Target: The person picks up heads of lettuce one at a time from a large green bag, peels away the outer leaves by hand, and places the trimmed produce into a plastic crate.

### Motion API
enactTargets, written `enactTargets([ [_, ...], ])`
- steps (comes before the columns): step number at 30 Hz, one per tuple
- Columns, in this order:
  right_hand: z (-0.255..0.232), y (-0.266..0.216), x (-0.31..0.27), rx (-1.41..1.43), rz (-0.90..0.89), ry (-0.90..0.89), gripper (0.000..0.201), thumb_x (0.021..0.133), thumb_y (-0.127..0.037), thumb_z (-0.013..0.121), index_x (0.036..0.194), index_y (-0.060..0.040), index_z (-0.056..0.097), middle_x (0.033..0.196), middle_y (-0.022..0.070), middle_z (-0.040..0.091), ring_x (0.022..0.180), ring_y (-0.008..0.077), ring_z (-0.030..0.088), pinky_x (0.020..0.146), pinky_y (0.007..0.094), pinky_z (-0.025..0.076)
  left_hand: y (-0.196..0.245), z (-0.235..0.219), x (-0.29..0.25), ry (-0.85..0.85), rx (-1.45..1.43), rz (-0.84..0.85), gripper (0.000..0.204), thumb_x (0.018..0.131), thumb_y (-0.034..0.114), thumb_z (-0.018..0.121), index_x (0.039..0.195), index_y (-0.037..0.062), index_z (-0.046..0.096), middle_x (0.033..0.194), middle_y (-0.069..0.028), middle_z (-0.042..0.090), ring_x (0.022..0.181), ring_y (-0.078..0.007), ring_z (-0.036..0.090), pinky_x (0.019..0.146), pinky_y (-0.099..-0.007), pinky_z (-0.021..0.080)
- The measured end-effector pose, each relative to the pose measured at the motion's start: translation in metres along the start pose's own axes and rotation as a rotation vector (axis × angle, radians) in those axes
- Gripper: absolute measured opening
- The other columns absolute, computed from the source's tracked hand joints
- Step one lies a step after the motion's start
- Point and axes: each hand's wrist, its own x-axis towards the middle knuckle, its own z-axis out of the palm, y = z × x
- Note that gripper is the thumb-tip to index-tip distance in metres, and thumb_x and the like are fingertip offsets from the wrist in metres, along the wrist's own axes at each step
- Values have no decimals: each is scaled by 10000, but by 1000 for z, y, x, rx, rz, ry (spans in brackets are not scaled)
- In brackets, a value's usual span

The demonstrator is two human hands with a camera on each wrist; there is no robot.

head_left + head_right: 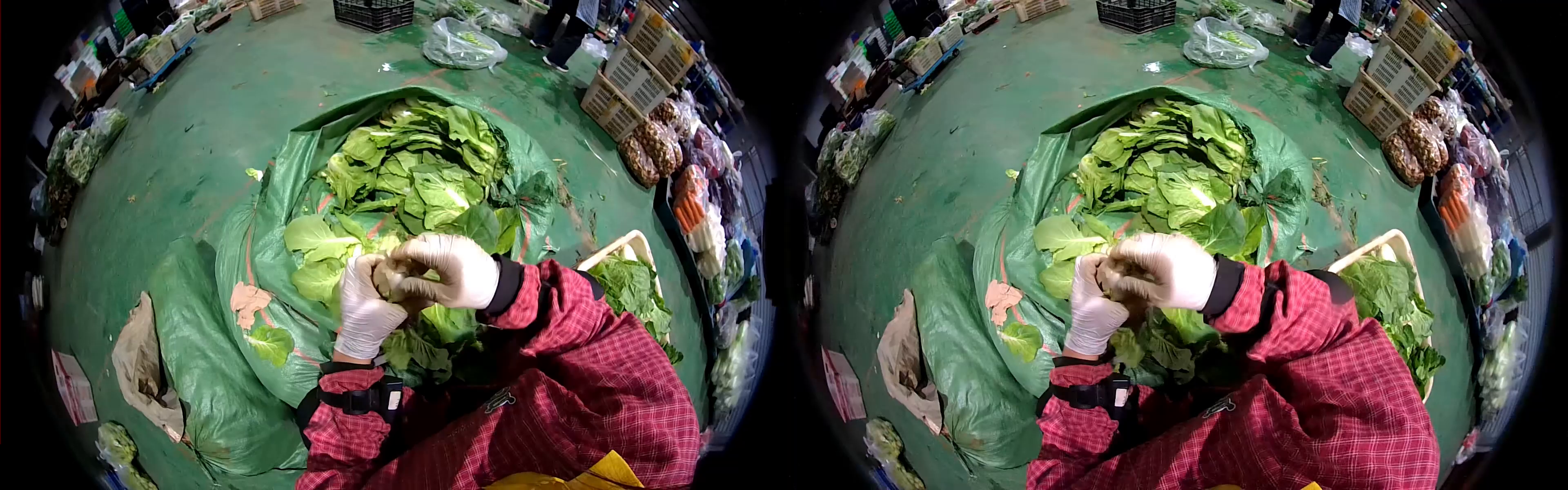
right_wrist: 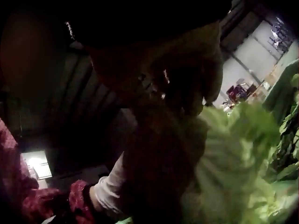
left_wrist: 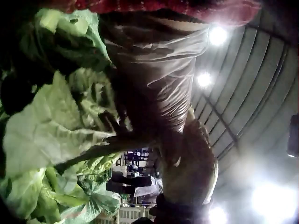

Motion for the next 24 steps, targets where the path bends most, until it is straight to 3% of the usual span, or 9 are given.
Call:
enactTargets([
  [7, 12, 44, -14, -344, -100, -194, 233, 836, -190, 674, 1015, -48, 624, 817, 130, 597, 760, 334, 607, 662, 399, 501, -5, -21, 2, -305, 207, 29, 721, 498, 444, 943, 960, 29, 578, 827, -113, 547, 767, -331, 566, 697, -412, 494],
  [11, 24, 40, -13, -356, 6, -88, 131, 819, -181, 616, 860, -57, 610, 767, 145, 618, 749, 352, 635, 665, 436, 525, 0, -24, 1, -387, 265, -118, 689, 556, 416, 927, 1003, 24, 579, 909, -134, 571, 837, -342, 587, 744, -410, 501],
  [14, 26, 54, -7, -139, 46, -1, 136, 838, -171, 610, 901, -52, 629, 810, 137, 641, 770, 376, 632, 687, 431, 534, 4, -26, 6, -368, 213, -199, 605, 620, 296, 903, 1063, 37, 582, 1000, -145, 572, 901, -316, 596, 808, -387, 500],
  [15, 38, 86, -8, -206, 62, 116, 225, 869, -156, 635, 1085, -93, 641, 957, 114, 676, 869, 286, 670, 750, 364, 542, 7, -30, 8, -371, 136, -201, 605, 623, 276, 903, 1079, 41, 582, 1012, -134, 578, 918, -299, 601, 824, -378, 500],
  [17, 33, 145, 8, 207, 485, -33, 281, 904, -176, 622, 1167, -77, 637, 1027, 117, 697, 919, 225, 681, 808, 351, 541, 7, -42, 14, -374, -16, -200, 610, 628, 236, 903, 1111, 48, 582, 1037, -113, 590, 950, -264, 612, 857, -361, 498],
  [19, 34, 231, 7, 481, 674, 30, 310, 934, -182, 593, 1218, -63, 622, 1035, 125, 714, 938, 211, 684, 854, 363, 534, 1, -45, 8, -278, -456, -478, 682, 649, 216, 902, 1208, 56, 545, 1150, -77, 606, 1030, -190, 604, 924, -320, 490],
  [21, -6, 233, 5, -61, 990, 344, 349, 919, -211, 612, 1222, -40, 629, 1037, 173, 712, 980, 269, 686, 897, 374, 526, 6, -46, 12, -185, -588, -468, 712, 662, 213, 895, 1237, 28, 518, 1152, -89, 611, 1047, -185, 607, 924, -309, 494],
  [23, -25, 295, -39, -274, 1042, 354, 378, 886, -246, 636, 1207, -47, 649, 1119, 209, 688, 1088, 302, 651, 934, 389, 516, 4, -43, 11, -59, -649, -432, 722, 690, 243, 870, 1264, 12, 497, 1149, -96, 614, 1049, -195, 611, 922, -317, 499],
  [24, -24, 298, -49, -406, 1049, 82, 391, 868, -268, 637, 1188, -46, 662, 1131, 212, 683, 1101, 315, 642, 938, 394, 514, 2, -41, 11, 2, -682, -412, 728, 704, 257, 857, 1277, 4, 486, 1147, -100, 616, 1050, -200, 613, 921, -320, 502],
])
